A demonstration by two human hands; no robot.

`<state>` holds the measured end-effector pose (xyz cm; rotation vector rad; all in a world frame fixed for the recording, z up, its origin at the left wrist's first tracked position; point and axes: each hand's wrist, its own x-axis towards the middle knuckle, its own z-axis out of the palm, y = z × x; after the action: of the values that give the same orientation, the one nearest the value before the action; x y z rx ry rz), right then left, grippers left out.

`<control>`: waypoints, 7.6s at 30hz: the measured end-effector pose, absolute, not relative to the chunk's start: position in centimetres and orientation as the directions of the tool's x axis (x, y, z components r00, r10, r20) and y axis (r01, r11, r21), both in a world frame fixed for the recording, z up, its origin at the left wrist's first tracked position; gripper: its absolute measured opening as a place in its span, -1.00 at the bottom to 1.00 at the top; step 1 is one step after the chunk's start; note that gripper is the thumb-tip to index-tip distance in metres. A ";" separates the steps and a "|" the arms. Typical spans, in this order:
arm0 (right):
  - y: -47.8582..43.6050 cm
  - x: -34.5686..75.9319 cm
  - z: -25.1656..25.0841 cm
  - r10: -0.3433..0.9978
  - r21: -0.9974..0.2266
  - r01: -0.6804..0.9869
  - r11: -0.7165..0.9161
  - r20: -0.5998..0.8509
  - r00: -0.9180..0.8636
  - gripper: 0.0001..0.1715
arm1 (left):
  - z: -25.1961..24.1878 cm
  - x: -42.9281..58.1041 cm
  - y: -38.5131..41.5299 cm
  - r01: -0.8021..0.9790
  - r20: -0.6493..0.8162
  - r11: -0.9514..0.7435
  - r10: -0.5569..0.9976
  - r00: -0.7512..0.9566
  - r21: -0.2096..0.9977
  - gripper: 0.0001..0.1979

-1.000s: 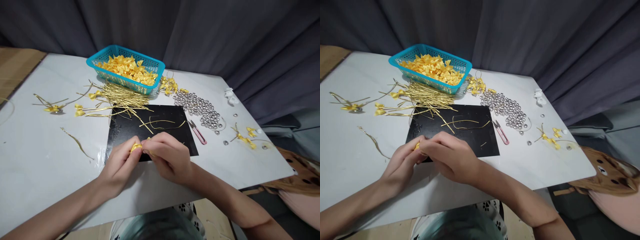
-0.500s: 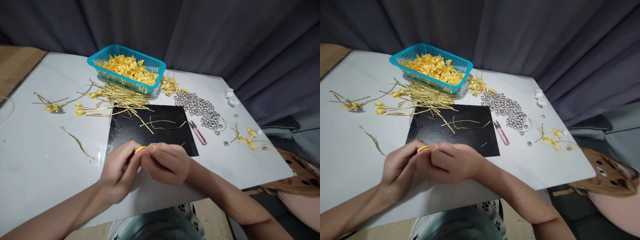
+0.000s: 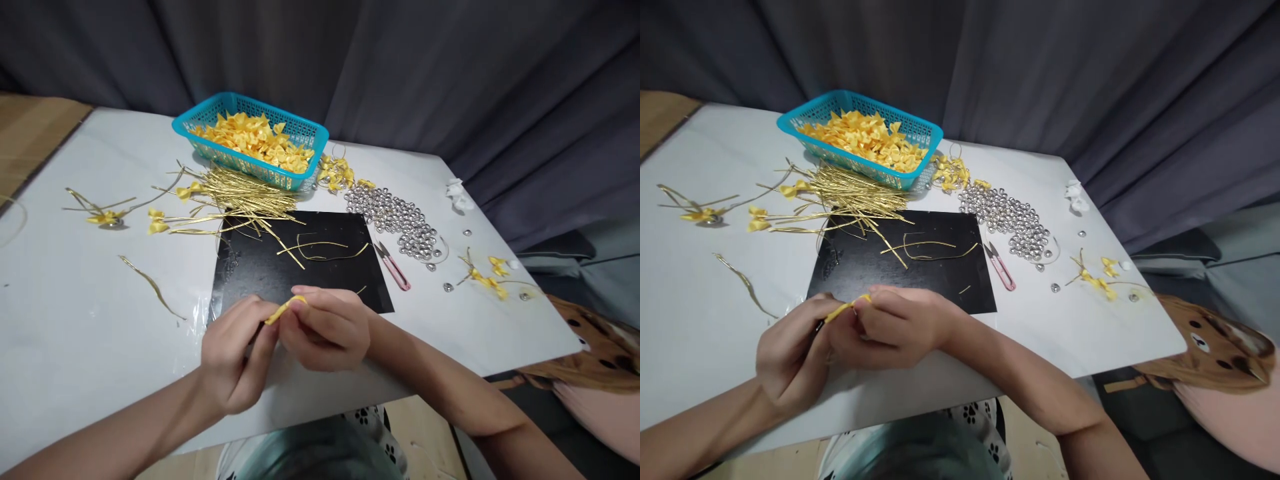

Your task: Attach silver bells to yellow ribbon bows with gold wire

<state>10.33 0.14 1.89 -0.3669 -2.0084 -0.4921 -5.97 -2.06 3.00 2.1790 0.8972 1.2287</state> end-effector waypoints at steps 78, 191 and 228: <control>-1.8 11.2 4.4 0.631 -0.402 0.577 0.711 0.727 -0.271 -0.91 | 4.5 -5.4 -0.3 0.032 0.132 -0.141 0.971 0.199 0.989 -0.91; -1.9 10.6 4.3 0.699 -0.505 0.693 0.515 0.715 0.002 -0.84 | 3.3 -5.5 -0.1 -0.038 0.065 -0.067 0.997 -0.036 0.997 -0.94; -1.7 11.8 6.0 0.707 -0.147 0.768 0.624 0.525 -0.474 -0.80 | 4.1 -6.1 -0.3 -0.047 0.007 0.006 0.962 0.272 0.999 -0.91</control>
<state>11.81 -1.72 6.03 -1.1544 -2.2980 -0.1464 -6.07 -0.27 4.11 1.2933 0.9710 1.0268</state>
